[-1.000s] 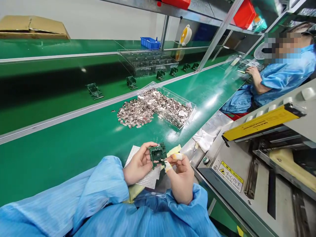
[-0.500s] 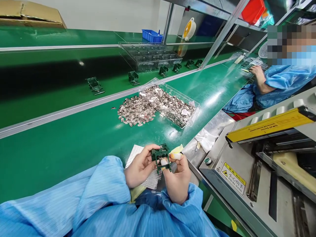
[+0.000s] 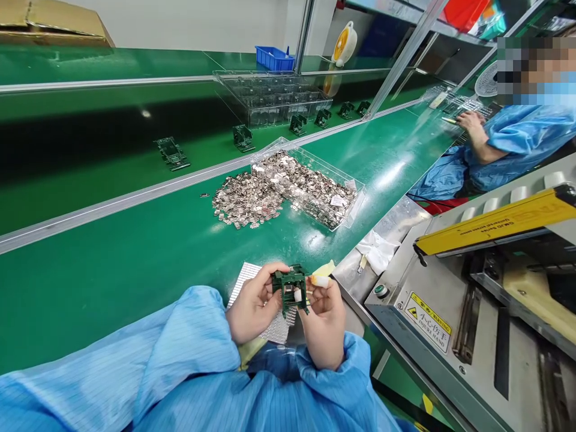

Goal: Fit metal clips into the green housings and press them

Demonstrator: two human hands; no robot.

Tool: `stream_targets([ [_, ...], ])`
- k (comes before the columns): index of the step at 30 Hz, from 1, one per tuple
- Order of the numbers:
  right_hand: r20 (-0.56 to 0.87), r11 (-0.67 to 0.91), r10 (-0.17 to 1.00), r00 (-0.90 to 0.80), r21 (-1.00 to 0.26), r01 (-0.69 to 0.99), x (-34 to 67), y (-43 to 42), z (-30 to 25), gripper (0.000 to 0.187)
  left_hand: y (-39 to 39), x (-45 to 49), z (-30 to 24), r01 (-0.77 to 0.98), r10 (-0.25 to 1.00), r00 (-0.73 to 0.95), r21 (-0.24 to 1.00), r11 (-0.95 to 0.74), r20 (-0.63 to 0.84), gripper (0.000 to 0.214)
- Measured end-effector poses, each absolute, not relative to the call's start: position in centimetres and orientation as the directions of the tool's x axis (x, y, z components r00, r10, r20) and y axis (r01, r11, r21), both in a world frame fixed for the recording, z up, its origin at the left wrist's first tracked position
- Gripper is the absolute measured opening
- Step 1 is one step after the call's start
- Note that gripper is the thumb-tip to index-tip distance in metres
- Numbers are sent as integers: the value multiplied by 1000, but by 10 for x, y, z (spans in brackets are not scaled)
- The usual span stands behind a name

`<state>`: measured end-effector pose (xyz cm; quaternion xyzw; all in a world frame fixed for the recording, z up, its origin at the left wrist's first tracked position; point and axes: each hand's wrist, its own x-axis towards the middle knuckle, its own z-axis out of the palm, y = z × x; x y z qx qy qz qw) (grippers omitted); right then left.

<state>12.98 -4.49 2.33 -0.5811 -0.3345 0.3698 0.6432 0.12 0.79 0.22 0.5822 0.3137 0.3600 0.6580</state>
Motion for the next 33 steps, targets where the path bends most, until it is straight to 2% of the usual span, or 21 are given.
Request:
stream_targets([
  [11, -94, 2, 857, 507, -983, -185, 127, -42, 23, 26, 10, 2, 6, -72, 853, 522, 995, 67, -20, 31],
  [27, -135, 20, 823, 552, -964, -267, 119, -66, 13, 26, 2, 0, 14, 23, 770, 637, 999, 33, -40, 35],
  [31, -110, 43, 824, 556, -966, -254, 131, -77, 6, 24, 7, -4, 19, -15, 731, 682, 1000, 22, -6, 32],
  [33, -130, 0, 818, 560, -974, -226, 140, -86, -4, 22, 14, -8, 20, -41, 760, 649, 999, 13, 17, 34],
])
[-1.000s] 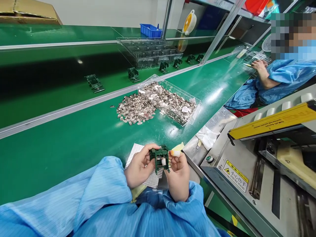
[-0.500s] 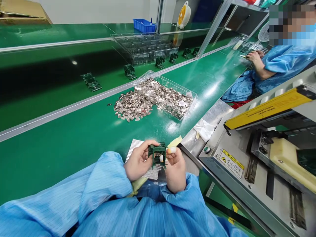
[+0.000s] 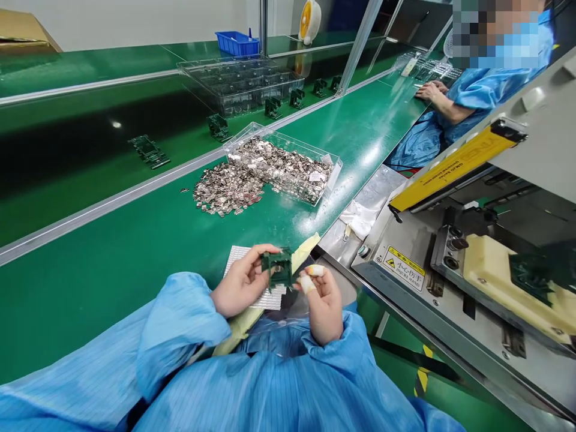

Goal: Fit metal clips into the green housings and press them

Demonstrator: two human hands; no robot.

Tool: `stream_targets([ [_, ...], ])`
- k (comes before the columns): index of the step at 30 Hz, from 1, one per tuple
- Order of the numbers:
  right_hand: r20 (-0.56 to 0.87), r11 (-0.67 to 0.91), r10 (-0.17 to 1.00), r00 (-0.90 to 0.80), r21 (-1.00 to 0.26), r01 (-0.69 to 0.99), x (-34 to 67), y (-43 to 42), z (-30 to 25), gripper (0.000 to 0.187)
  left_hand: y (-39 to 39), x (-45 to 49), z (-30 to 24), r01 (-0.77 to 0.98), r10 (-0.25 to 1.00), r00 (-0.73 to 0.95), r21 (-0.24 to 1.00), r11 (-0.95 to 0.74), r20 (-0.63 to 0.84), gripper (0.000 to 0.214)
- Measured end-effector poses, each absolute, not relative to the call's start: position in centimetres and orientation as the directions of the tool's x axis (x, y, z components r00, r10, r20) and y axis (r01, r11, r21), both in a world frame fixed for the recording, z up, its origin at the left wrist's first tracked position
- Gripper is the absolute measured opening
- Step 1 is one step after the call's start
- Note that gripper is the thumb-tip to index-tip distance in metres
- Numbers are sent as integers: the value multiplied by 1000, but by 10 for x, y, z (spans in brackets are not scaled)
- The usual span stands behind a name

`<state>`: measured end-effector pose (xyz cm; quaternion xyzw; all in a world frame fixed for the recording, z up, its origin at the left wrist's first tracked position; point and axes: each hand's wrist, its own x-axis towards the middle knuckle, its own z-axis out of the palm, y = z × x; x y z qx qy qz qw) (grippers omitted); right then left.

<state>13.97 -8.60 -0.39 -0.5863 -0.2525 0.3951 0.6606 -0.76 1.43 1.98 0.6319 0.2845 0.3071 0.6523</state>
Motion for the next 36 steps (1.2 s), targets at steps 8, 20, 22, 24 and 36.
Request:
stream_targets([
  [8, -189, -144, 948, 257, -972, -185, 136, -93, -30, 30, 36, -3, 15, -12, 813, 581, 999, -42, 41, 37],
  [20, -15, -31, 970, 241, -998, 63, 135, -98, -50, 33, 47, 8, 7, -1, 757, 653, 999, -33, 25, 37],
  [22, -2, -30, 980, 201, -990, 136, 139, -99, -52, 33, 47, 7, 8, -13, 759, 650, 1000, -9, 16, 37],
  [24, -19, -53, 986, 165, -978, 204, 146, -100, -53, 29, 47, 7, 9, -26, 761, 649, 1000, 13, 7, 38],
  [36, -143, -239, 960, 241, -868, 435, 176, -105, -35, 18, 44, 8, 13, -222, 800, 599, 965, 140, 22, 42],
])
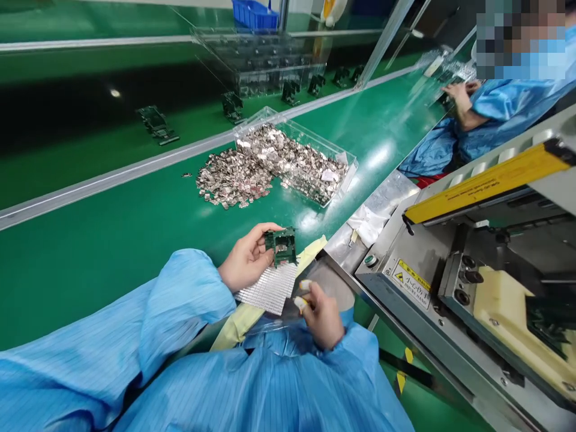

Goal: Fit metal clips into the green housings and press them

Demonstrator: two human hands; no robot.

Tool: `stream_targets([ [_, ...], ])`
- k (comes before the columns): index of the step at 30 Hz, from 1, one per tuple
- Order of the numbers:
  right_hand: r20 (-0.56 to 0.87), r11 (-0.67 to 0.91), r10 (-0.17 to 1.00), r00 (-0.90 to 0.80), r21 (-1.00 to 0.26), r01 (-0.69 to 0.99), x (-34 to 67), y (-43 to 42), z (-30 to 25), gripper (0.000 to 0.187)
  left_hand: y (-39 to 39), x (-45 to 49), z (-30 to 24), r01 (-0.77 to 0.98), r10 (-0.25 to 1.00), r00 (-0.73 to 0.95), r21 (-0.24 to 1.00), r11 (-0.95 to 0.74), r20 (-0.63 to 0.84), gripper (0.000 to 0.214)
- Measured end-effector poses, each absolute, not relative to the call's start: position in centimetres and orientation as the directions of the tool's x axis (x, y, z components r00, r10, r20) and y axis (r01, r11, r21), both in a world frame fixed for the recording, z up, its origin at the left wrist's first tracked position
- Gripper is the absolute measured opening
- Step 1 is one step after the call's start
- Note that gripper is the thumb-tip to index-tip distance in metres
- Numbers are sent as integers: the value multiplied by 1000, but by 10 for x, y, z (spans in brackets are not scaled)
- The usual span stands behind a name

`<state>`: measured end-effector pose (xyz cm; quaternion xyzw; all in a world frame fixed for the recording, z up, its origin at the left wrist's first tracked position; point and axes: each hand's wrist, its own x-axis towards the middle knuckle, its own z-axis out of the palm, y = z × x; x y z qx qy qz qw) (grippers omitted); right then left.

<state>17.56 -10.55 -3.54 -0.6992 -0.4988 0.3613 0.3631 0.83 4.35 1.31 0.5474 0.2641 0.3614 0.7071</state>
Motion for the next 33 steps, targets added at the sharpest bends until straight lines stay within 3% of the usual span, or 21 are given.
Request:
stream_targets([
  [2, -112, -230, 938, 328, -909, 347, 182, -106, -21, 7, 39, 9, 14, -270, 816, 577, 952, 143, 41, 40],
  [6, -18, -122, 905, 425, -968, 220, 186, -99, 16, 12, 29, 9, 13, -303, 823, 566, 940, 157, 45, 38],
  [15, 37, -32, 927, 374, -984, 176, 169, -66, 26, 11, 23, 9, 9, -326, 845, 530, 936, 132, 66, 35],
  [22, 310, 130, 868, 387, -895, 426, 151, -47, 29, 10, 19, 9, 9, -310, 845, 530, 944, 114, 72, 34],
  [33, 316, 70, 842, 437, -867, 493, 129, -37, 26, 12, 18, 8, 8, -230, 830, 548, 972, 37, 99, 31],
])
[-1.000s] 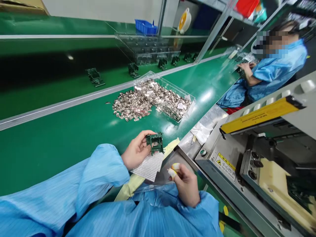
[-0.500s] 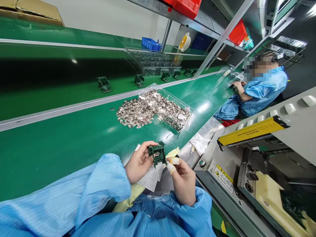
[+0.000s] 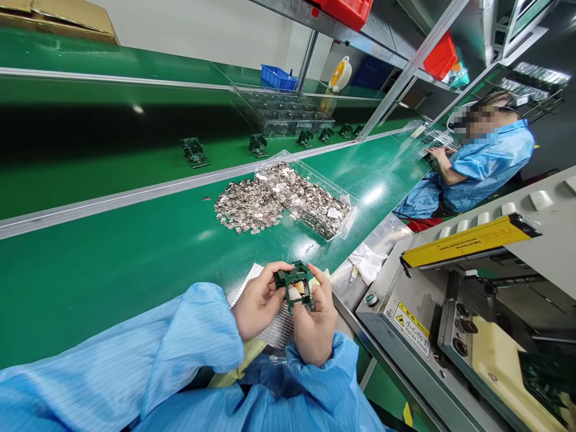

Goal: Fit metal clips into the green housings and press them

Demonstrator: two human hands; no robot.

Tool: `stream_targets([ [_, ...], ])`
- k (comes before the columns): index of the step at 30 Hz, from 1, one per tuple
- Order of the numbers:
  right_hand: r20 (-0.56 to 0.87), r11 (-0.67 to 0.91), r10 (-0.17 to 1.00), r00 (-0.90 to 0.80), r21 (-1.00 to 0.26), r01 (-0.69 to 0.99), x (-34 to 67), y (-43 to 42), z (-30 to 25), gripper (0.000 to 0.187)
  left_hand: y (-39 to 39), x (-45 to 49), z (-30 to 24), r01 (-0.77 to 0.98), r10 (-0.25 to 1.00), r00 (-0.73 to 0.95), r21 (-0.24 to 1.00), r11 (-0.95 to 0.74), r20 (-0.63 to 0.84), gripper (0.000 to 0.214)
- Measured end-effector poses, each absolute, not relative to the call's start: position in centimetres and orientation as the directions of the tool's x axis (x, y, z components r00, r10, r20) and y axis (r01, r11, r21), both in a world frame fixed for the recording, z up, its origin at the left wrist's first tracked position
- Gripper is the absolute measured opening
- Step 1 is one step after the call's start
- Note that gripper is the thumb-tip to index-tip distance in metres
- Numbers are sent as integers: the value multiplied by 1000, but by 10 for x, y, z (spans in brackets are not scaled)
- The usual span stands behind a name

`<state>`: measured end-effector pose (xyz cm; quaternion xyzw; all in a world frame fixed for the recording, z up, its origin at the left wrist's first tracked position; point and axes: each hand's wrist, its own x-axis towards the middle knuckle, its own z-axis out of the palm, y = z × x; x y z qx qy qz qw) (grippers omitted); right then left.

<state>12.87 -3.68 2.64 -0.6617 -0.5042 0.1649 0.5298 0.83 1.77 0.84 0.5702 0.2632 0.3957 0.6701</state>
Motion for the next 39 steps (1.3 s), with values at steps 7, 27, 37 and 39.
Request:
stream_targets([
  [7, 204, 21, 843, 498, -937, 348, 124, -35, 22, 25, 15, 7, 6, -179, 837, 533, 983, -29, 122, 28],
  [27, 222, 194, 944, 244, -972, 135, 230, -157, 79, 74, 12, 48, 108, 84, 203, 978, 986, -146, -54, 61],
  [37, 472, 203, 57, 880, -868, 453, 339, -302, 85, 51, -56, 311, 136, -272, 67, 925, 776, -568, 373, 73],
  [39, 457, 141, 101, 884, -886, 442, 355, -304, 89, 52, -69, 335, 137, -175, 134, 947, 816, -550, 293, 76],
])
